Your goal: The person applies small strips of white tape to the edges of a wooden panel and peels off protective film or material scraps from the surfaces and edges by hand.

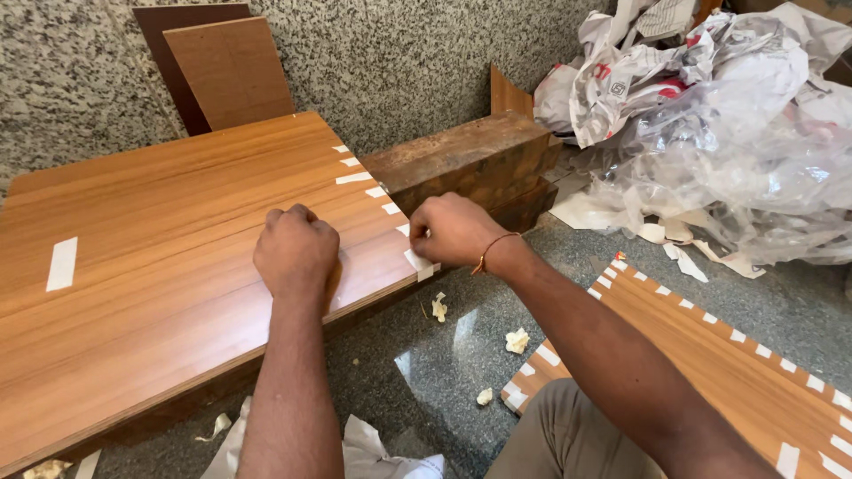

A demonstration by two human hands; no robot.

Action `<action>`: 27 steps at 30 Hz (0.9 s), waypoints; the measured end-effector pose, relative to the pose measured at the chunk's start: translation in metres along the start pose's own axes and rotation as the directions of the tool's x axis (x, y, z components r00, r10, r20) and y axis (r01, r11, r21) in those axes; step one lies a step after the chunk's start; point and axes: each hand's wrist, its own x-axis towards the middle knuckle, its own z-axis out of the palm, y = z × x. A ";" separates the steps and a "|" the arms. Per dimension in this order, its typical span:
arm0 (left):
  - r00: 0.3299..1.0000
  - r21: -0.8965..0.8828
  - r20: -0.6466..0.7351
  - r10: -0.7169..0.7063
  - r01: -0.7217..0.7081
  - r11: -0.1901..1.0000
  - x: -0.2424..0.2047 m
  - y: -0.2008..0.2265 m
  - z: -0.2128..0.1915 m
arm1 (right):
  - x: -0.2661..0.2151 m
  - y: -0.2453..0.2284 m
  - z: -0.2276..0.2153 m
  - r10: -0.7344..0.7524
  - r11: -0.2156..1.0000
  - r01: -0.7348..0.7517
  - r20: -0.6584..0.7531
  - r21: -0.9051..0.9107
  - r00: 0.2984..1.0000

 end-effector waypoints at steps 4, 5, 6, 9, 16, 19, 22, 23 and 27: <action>1.000 0.003 -0.018 0.022 -0.022 1.000 0.002 0.001 0.001 | 0.004 -0.005 0.011 -0.100 0.965 0.084 -0.050 -0.248 0.994; 0.999 0.003 -0.024 0.026 -0.026 1.000 0.001 0.000 0.001 | 0.004 -0.006 0.014 -0.111 0.966 0.098 -0.039 -0.241 0.993; 0.999 0.001 -0.032 0.028 -0.028 1.000 0.000 0.000 0.001 | 0.004 -0.006 0.015 -0.124 0.965 0.114 -0.027 -0.235 0.992; 1.000 0.015 0.014 -0.005 0.005 1.000 0.002 0.003 -0.001 | 0.001 0.000 0.007 -0.157 0.961 0.126 0.112 0.244 0.981; 0.999 -0.005 -0.027 0.033 -0.033 0.999 -0.001 0.002 -0.001 | -0.005 0.029 -0.004 -0.085 0.966 0.090 -0.030 0.242 0.996; 1.000 0.000 -0.012 0.019 -0.019 1.000 0.002 0.003 0.000 | -0.004 0.027 0.005 -0.093 0.983 0.103 -0.077 0.149 0.993; 1.000 0.007 -0.014 0.022 -0.022 1.000 0.001 -0.001 0.001 | -0.001 0.019 0.011 -0.166 0.986 0.165 -0.103 -0.016 0.981; 1.000 0.015 -0.019 0.021 -0.021 1.000 0.001 -0.001 0.002 | 0.002 0.015 0.011 -0.132 0.990 0.128 -0.066 -0.067 0.989; 1.000 0.023 -0.005 0.024 -0.024 0.999 0.001 0.001 0.003 | 0.005 0.003 0.012 -0.143 0.961 0.127 -0.051 -0.246 0.988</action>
